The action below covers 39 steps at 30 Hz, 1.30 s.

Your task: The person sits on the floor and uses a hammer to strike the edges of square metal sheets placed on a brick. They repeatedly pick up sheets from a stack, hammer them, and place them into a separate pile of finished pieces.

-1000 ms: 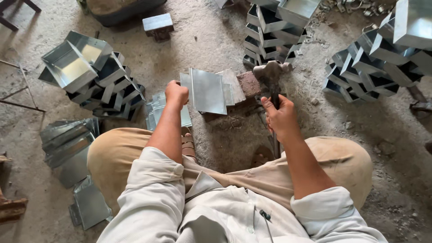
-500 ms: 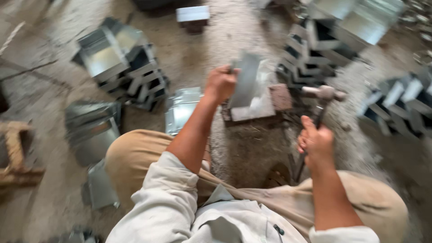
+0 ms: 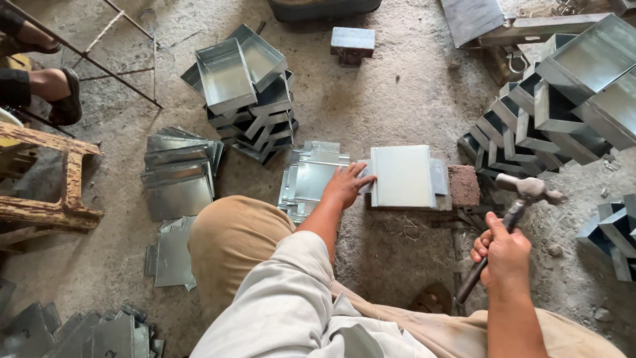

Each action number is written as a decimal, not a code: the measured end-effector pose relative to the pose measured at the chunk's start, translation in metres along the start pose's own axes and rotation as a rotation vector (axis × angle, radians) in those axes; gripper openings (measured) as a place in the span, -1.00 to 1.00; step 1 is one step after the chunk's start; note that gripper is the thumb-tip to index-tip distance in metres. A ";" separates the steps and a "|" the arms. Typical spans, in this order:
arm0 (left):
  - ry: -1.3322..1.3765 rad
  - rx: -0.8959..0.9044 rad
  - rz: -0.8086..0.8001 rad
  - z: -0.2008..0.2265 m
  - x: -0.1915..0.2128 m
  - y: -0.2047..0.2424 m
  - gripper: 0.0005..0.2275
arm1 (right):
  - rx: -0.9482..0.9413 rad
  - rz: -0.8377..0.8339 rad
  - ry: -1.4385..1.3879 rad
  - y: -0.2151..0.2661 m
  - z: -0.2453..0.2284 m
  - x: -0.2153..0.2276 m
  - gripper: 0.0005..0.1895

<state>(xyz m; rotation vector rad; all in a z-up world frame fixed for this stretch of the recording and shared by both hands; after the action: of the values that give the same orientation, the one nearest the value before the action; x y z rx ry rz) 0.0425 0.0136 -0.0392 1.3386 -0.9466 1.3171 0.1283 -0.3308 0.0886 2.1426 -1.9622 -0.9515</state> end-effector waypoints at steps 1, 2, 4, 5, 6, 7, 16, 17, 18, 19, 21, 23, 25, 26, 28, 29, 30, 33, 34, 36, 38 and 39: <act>0.097 0.064 -0.121 -0.007 -0.017 -0.003 -0.25 | -0.005 0.000 0.017 0.001 0.003 -0.001 -0.72; 0.183 0.129 -0.224 -0.012 -0.037 -0.006 -0.28 | -0.010 -0.001 0.035 0.002 0.006 -0.003 -0.74; 0.282 0.231 -0.217 -0.026 -0.062 -0.017 -0.29 | -0.026 0.010 0.136 0.002 0.011 -0.005 -0.76; 0.324 0.234 -0.111 -0.022 -0.060 -0.027 -0.27 | -0.034 0.009 0.189 0.000 0.013 -0.007 -0.77; 0.371 0.251 0.015 -0.022 -0.055 -0.036 -0.24 | -0.002 0.000 0.266 -0.002 0.014 -0.010 -0.78; 0.431 0.301 0.100 -0.027 -0.054 -0.041 -0.21 | 0.031 0.001 0.344 0.000 0.016 -0.010 -0.78; 0.748 0.585 -0.140 -0.025 -0.075 -0.046 0.25 | 0.433 -0.111 0.904 0.042 -0.003 -0.057 -0.70; 0.705 0.561 -0.114 -0.025 -0.069 -0.048 0.22 | 0.420 -0.122 0.876 0.049 -0.011 -0.069 -0.71; 0.662 0.537 -0.087 -0.024 -0.065 -0.052 0.19 | 0.575 -0.138 0.879 0.064 -0.032 -0.083 -0.73; 0.670 0.568 -0.108 -0.029 -0.066 -0.051 0.15 | 0.723 -0.163 0.879 0.081 -0.050 -0.095 -0.76; 0.679 0.629 -0.153 -0.041 -0.067 -0.052 0.07 | 0.902 -0.314 0.612 0.100 -0.078 -0.114 -0.80; 0.700 0.638 -0.153 -0.047 -0.063 -0.050 0.01 | 1.084 -0.483 0.338 0.114 -0.107 -0.118 -0.86; 0.706 0.662 -0.176 -0.047 -0.059 -0.048 -0.02 | 1.308 -0.563 0.193 0.116 -0.123 -0.112 -0.88; 0.703 0.679 -0.199 -0.045 -0.057 -0.047 -0.03 | 1.363 -0.590 0.054 0.108 -0.119 -0.106 -0.87; 0.694 0.698 -0.229 -0.043 -0.053 -0.043 -0.04 | 1.405 -0.558 -0.059 0.082 -0.089 -0.087 -0.86; 0.693 0.697 -0.235 -0.042 -0.052 -0.044 -0.05 | 1.315 -0.450 0.159 0.061 -0.061 -0.085 -0.84; 0.692 0.696 -0.240 -0.043 -0.051 -0.044 -0.06 | 1.189 -0.336 0.467 0.041 -0.029 -0.082 -0.82; 0.678 0.689 -0.238 -0.044 -0.056 -0.048 -0.07 | 0.564 -0.175 1.282 -0.016 0.054 -0.054 -0.73; 0.658 0.665 -0.223 -0.041 -0.059 -0.046 -0.08 | 0.514 -0.161 1.334 -0.020 0.058 -0.048 -0.70; 0.611 0.608 -0.159 -0.044 -0.051 -0.060 -0.08 | 0.646 -0.178 1.216 -0.024 0.035 -0.063 -0.75; 0.646 0.623 -0.162 -0.044 -0.057 -0.055 -0.10 | 0.917 -0.257 0.897 0.000 0.003 -0.065 -0.90; 0.663 0.632 -0.160 -0.043 -0.059 -0.053 -0.12 | 0.944 -0.280 0.742 0.004 -0.004 -0.061 -0.89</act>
<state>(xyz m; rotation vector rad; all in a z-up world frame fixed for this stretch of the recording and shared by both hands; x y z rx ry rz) 0.0791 0.0603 -0.1074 1.2447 0.0435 1.8453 0.1277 -0.2764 0.1174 2.6157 -1.8531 0.8965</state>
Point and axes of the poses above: each hand's wrist, its own y-axis away from the middle knuckle, its own x-axis out of the back of the hand, z = x × y, the point moved 8 cm from there along -y, towards the middle knuckle, and after that the axes turned 14 degrees about -y, right-handed, at the moved point
